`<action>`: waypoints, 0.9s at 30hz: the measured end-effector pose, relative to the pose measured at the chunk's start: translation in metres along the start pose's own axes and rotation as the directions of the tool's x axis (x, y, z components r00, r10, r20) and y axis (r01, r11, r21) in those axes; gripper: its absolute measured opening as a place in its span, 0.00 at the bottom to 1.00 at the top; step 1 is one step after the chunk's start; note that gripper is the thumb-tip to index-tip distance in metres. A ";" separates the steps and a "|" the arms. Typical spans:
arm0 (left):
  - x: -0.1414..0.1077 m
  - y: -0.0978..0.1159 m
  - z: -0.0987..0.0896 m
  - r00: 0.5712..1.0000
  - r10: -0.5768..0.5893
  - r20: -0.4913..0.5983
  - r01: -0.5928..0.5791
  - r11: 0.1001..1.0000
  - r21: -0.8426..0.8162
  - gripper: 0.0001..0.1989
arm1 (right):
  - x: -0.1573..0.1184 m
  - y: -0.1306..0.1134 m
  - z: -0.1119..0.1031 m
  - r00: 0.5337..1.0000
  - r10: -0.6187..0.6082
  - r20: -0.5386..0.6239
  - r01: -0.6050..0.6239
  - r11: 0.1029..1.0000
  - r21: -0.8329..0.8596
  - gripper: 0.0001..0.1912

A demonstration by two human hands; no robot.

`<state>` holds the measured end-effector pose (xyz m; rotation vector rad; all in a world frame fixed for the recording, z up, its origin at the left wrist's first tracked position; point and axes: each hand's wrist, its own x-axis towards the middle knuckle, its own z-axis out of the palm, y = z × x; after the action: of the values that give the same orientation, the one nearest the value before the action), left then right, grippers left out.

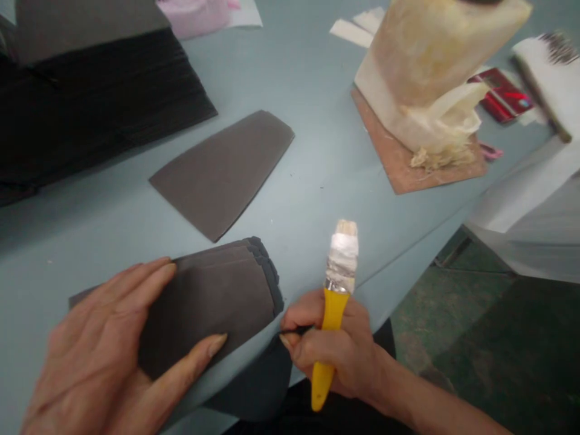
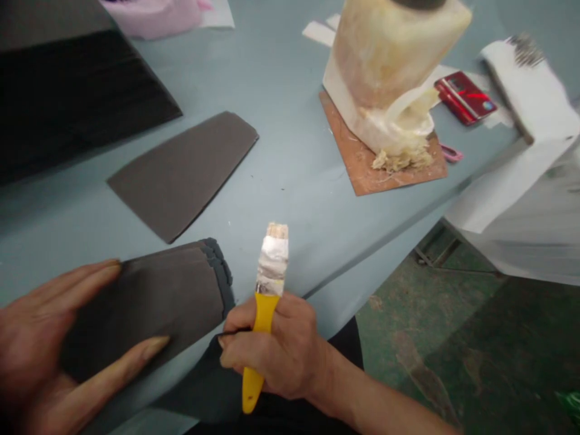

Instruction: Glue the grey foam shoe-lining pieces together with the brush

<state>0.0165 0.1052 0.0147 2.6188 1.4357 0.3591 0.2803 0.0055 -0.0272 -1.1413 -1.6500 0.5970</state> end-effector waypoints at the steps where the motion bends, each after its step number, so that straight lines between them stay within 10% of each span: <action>1: 0.003 0.000 0.000 1.000 0.027 0.012 -0.027 1.000 0.011 0.42 | -0.001 0.001 0.001 1.000 -0.001 -0.009 0.001 1.000 0.006 0.15; 11: 0.000 -0.008 -0.006 0.983 0.112 0.147 -0.110 0.994 -0.022 0.57 | 0.004 -0.002 -0.002 0.999 0.027 0.036 -0.026 1.000 -0.010 0.15; 27: 0.004 0.008 -0.002 0.994 0.096 0.057 -0.096 0.995 -0.001 0.48 | 0.009 -0.006 -0.004 1.000 0.012 -0.010 -0.012 0.999 -0.037 0.15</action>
<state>0.0245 0.1048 0.0194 2.6832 1.2972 0.2912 0.2812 0.0104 -0.0168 -1.1799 -1.6526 0.5700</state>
